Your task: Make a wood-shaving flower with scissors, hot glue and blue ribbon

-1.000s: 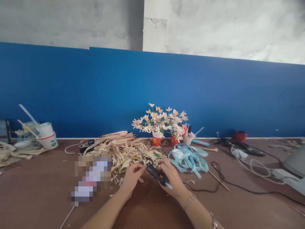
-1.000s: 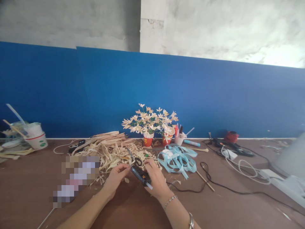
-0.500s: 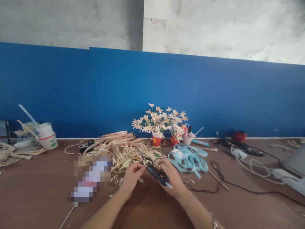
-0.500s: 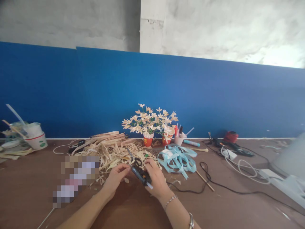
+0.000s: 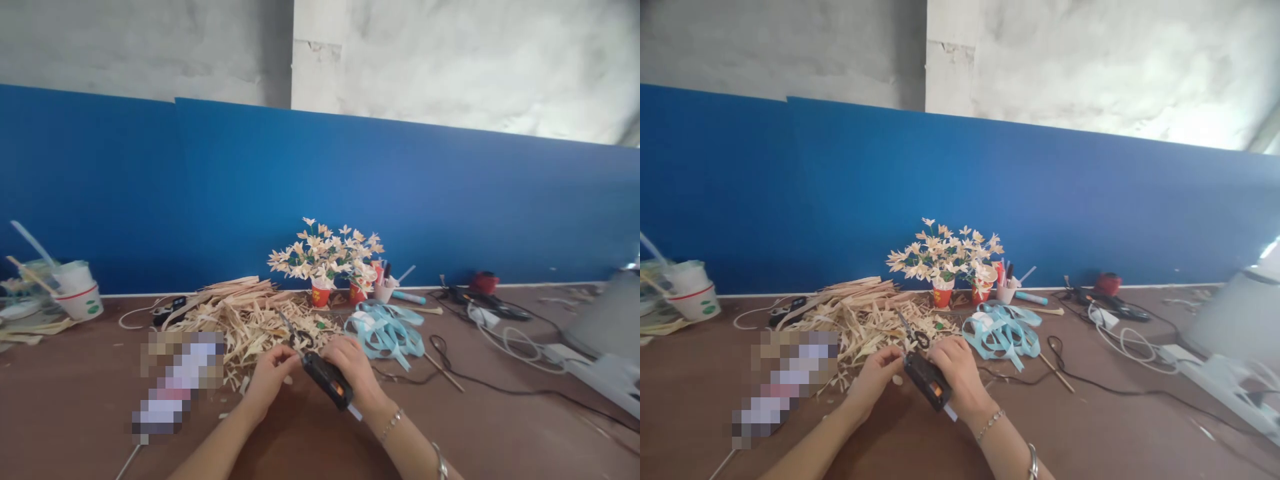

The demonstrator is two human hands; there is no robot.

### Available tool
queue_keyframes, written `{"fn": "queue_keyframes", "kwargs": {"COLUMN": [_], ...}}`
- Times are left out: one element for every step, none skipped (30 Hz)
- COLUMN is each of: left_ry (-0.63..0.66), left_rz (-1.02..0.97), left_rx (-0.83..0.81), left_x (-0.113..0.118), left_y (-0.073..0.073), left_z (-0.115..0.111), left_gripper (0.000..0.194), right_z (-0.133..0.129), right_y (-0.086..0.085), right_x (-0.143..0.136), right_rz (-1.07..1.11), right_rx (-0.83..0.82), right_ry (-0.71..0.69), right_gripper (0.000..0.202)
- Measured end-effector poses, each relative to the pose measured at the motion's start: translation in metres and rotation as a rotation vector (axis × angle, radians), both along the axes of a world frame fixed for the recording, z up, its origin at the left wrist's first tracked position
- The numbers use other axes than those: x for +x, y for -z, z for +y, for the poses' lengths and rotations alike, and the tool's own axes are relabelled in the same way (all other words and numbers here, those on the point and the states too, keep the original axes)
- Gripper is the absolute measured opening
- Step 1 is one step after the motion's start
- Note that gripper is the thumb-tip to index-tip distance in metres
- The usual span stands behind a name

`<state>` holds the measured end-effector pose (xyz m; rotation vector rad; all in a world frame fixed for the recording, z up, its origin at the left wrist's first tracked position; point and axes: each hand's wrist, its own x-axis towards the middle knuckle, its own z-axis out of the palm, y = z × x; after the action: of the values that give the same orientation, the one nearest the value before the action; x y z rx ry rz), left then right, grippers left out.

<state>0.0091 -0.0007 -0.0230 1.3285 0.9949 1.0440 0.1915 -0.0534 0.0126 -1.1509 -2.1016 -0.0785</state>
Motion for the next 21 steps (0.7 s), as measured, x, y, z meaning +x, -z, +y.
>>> {"fn": "queue_keyframes", "kwargs": {"left_ry": [0.008,0.0,-0.013,-0.023,-0.038,-0.047,-0.054,-0.06,-0.066,-0.072,-0.079,-0.086,-0.093,-0.097,-0.103,-0.11,-0.115,-0.124,-0.135,-0.144,-0.151], "left_rz": [0.005,0.009,0.004,0.007,0.013,0.014,0.014,0.011,0.008,0.006,0.007,0.009,0.01,0.01,0.004,-0.008,-0.018,-0.028,-0.041,-0.051,-0.06], "left_rx": [0.001,-0.008,-0.029,-0.045,-0.061,-0.068,-0.068,-0.059,-0.044,-0.026,-0.011,-0.002,0.002,-0.002,-0.007,-0.008,-0.007,-0.002,0.007,0.005,-0.006], "left_x": [0.0,-0.001,-0.001,-0.001,-0.001,-0.001,-0.001,-0.001,-0.001,0.0,0.0,0.0,0.0,0.0,0.0,0.0,-0.001,-0.001,-0.001,-0.002,-0.002], "left_y": [-0.001,-0.003,-0.004,-0.005,-0.006,-0.007,-0.008,-0.008,-0.009,-0.009,-0.009,-0.009,-0.009,-0.009,-0.009,-0.009,-0.009,-0.008,-0.008,-0.006,-0.005], "left_z": [-0.001,-0.001,-0.002,-0.002,-0.003,-0.004,-0.004,-0.004,-0.005,-0.005,-0.005,-0.005,-0.005,-0.004,-0.004,-0.003,-0.003,-0.002,-0.001,0.0,0.001], "left_gripper": [0.025,0.026,0.027,0.029,0.03,0.03,0.03,0.03,0.029,0.028,0.028,0.027,0.026,0.026,0.026,0.027,0.027,0.027,0.027,0.027,0.027], "right_z": [-0.001,-0.002,-0.004,-0.007,-0.01,-0.015,-0.02,-0.026,-0.032,-0.039,-0.044,-0.049,-0.053,-0.057,-0.059,-0.06,-0.059,-0.058,-0.055,-0.051,-0.045], "right_y": [-0.003,-0.006,-0.009,-0.011,-0.012,-0.012,-0.01,-0.006,-0.001,0.005,0.012,0.019,0.025,0.03,0.034,0.034,0.033,0.029,0.024,0.017,0.01], "right_x": [0.004,0.01,0.019,0.03,0.042,0.057,0.071,0.086,0.1,0.113,0.125,0.134,0.141,0.147,0.151,0.153,0.154,0.152,0.148,0.141,0.13], "right_rz": [-0.008,-0.01,-0.009,-0.011,-0.022,-0.032,-0.048,-0.071,-0.091,-0.102,-0.115,-0.128,-0.139,-0.15,-0.171,-0.204,-0.242,-0.279,-0.308,-0.309,-0.29], "right_rx": [0.016,0.014,-0.004,-0.04,-0.086,-0.135,-0.205,-0.299,-0.406,-0.501,-0.58,-0.645,-0.691,-0.727,-0.742,-0.738,-0.724,-0.698,-0.664,-0.624,-0.566], "right_ry": [0.086,0.202,0.341,0.492,0.638,0.776,0.893,0.977,1.051,1.131,1.172,1.204,1.23,1.246,1.258,1.274,1.292,1.311,1.318,1.296,1.227], "right_gripper": [0.016,0.019,0.022,0.025,0.027,0.027,0.028,0.026,0.024,0.024,0.025,0.024,0.023,0.022,0.022,0.022,0.022,0.022,0.021,0.019,0.017]}}
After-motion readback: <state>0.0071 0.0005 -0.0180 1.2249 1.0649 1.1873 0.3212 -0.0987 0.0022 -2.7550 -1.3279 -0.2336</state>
